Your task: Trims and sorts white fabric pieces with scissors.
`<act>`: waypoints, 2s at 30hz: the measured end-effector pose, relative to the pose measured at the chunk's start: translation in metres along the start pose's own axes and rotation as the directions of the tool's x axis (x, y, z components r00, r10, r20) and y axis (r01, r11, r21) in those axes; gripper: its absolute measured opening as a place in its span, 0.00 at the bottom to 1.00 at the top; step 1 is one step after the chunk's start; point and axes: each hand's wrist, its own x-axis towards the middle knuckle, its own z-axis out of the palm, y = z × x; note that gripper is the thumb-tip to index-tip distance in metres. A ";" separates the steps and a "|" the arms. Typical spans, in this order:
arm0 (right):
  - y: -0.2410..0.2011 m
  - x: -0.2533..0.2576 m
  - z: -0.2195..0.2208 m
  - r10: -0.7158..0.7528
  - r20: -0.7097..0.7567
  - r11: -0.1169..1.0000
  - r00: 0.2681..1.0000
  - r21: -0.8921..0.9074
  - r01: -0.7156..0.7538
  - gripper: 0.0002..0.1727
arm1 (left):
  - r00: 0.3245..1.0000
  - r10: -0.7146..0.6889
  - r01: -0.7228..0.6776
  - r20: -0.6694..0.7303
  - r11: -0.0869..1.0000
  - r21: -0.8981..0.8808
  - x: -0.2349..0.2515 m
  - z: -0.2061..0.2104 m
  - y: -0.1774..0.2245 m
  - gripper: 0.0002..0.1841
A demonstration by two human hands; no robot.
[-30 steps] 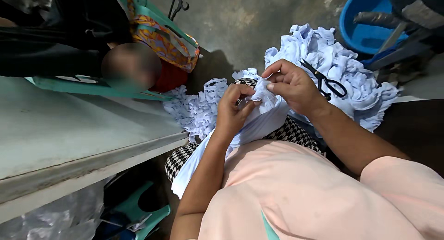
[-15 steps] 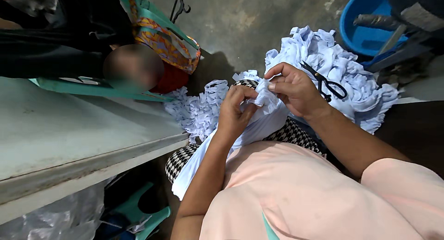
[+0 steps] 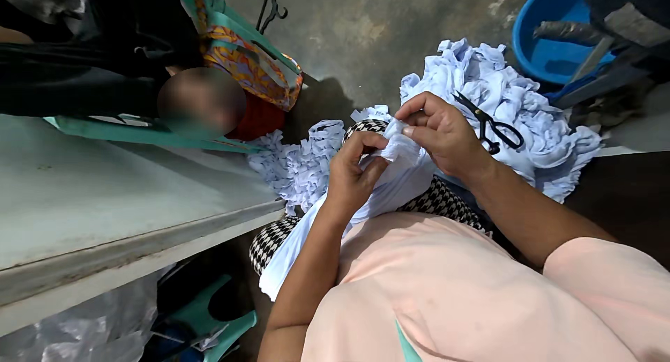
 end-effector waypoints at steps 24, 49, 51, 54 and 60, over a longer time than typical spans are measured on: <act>-0.065 0.070 0.001 -0.324 0.026 0.918 0.946 -0.235 0.320 0.21 | 0.941 -0.327 0.329 0.082 0.944 -0.011 -0.077 -0.083 0.011 0.14; 0.044 -0.010 0.086 -0.045 0.284 0.268 0.958 -0.920 0.285 0.65 | 0.667 -0.740 0.731 0.082 0.672 0.118 -0.100 -0.067 -0.026 0.14; 0.055 -0.013 0.095 0.015 0.318 0.265 0.948 -0.915 0.303 0.64 | 0.683 -0.727 0.719 0.070 0.686 0.108 -0.101 -0.067 -0.028 0.13; 0.058 -0.011 0.096 0.056 0.306 0.238 0.950 -0.929 0.285 0.64 | 0.683 -0.730 0.722 0.038 0.682 0.116 -0.102 -0.069 -0.027 0.08; 0.060 -0.008 0.092 0.104 0.270 0.246 0.957 -0.940 0.238 0.64 | 0.693 -0.720 0.711 0.047 0.692 0.122 -0.099 -0.067 -0.028 0.07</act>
